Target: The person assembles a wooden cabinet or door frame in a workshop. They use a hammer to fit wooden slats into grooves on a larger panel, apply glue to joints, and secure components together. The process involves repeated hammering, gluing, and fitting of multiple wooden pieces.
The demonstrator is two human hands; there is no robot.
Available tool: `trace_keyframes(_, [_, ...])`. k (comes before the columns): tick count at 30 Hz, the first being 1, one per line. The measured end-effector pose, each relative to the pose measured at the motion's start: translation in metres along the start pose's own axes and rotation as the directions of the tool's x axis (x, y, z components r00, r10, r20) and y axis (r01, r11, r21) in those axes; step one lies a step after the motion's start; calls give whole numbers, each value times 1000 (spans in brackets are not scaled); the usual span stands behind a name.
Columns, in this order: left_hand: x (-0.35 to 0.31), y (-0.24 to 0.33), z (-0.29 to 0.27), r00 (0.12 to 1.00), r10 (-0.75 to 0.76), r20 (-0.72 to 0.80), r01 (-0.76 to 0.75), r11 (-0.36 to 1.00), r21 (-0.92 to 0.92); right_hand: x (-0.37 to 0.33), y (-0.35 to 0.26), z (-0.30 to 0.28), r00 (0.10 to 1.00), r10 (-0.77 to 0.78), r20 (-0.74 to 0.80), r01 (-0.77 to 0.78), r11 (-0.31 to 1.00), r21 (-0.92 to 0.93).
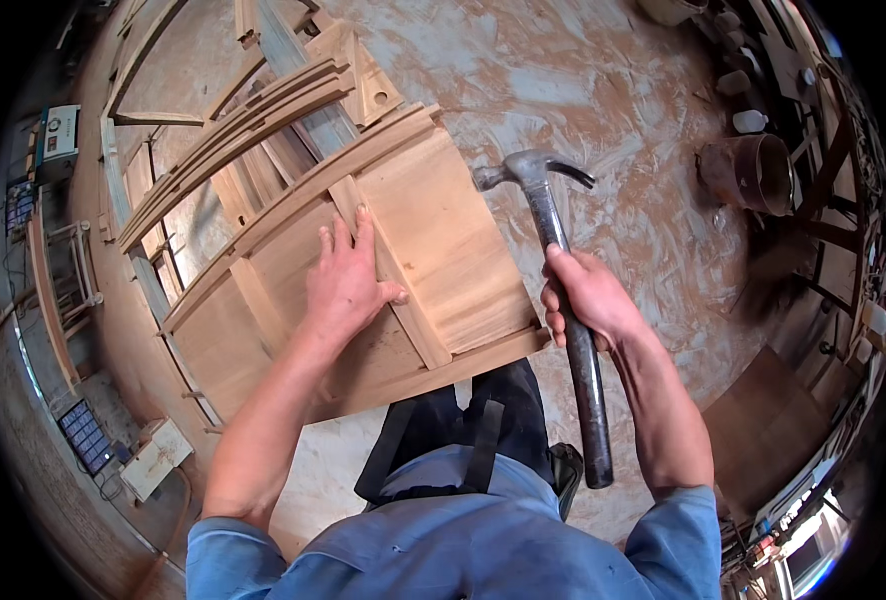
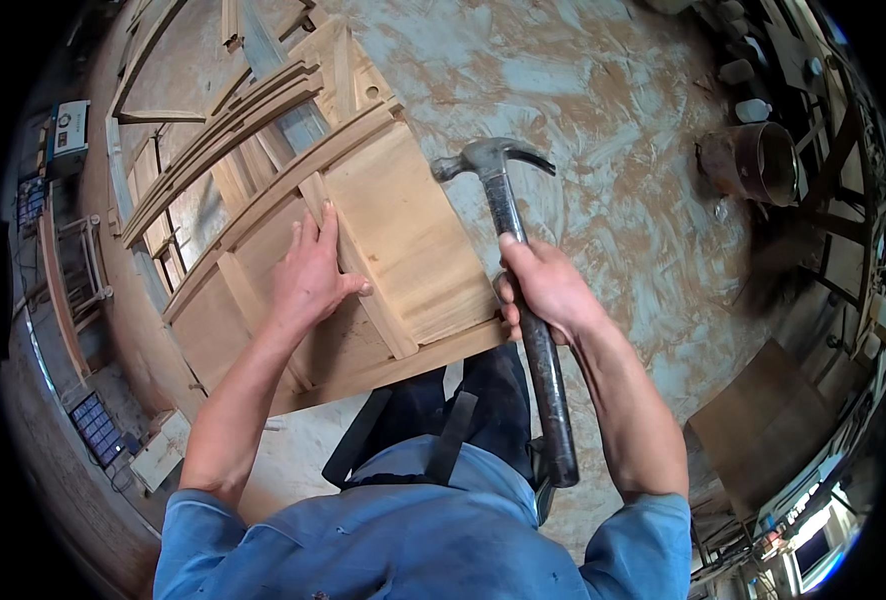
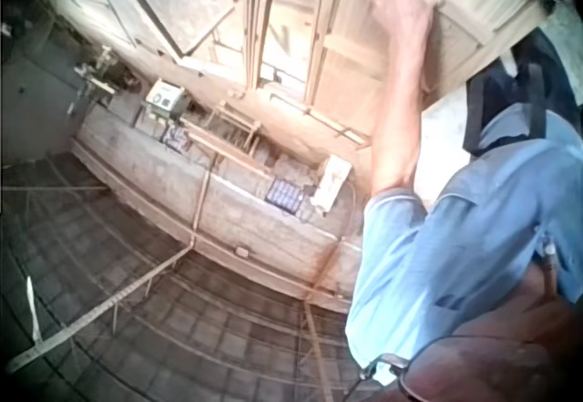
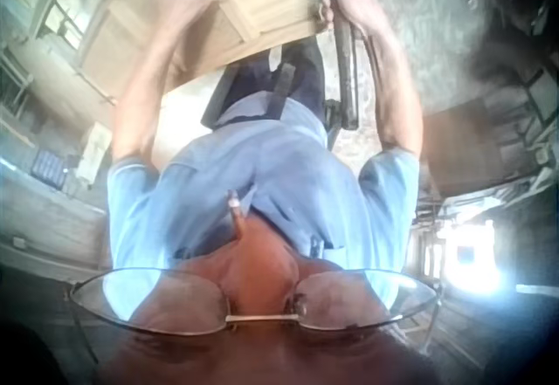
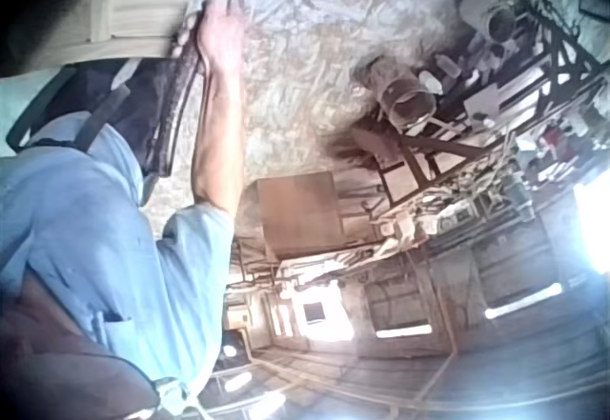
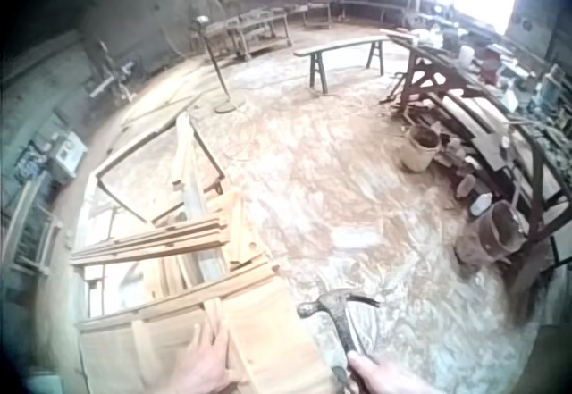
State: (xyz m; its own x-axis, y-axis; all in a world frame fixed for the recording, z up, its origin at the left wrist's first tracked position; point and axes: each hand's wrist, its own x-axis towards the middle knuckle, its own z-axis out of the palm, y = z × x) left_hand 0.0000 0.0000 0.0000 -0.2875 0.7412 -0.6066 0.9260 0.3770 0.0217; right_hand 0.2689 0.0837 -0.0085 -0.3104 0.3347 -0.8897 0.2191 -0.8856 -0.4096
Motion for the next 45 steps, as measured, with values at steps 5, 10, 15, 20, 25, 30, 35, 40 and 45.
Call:
trace_keyframes(5, [-2,-5,-8,1000,-26,-1,26,999,38,5,-13,3,997,-48,64,48,999,-1])
trace_keyframes(10, [1,-5,0,998,44,-48,-45,999,-27,5,-14,13,999,14,32,-13,1000,-28])
trace_keyframes(15, [-7,-14,3,997,45,-65,-45,999,-12,-7,-5,-10,1000,-13,27,13,1000,8])
trace_keyframes(20, [-2,-14,10,991,74,-114,-74,997,11,-30,17,-5,998,69,-4,-69,996,-49])
trace_keyframes(25, [-1,-15,7,991,74,-115,-75,997,1,-41,36,-6,997,56,-54,-55,998,28])
trace_keyframes(30, [-3,-27,7,984,142,-109,-141,990,15,-55,47,4,996,31,-78,-29,999,25])
trace_keyframes(35, [23,-95,-10,947,142,-288,-272,830,-487,-88,89,-1,996,7,-89,30,913,407])
trace_keyframes(40, [70,-180,-32,927,160,-339,-233,954,-188,-134,144,-23,997,70,37,-71,587,806])
trace_keyframes(45, [95,-190,-45,958,201,204,-103,907,-409,-155,194,-12,983,176,56,-128,430,894])
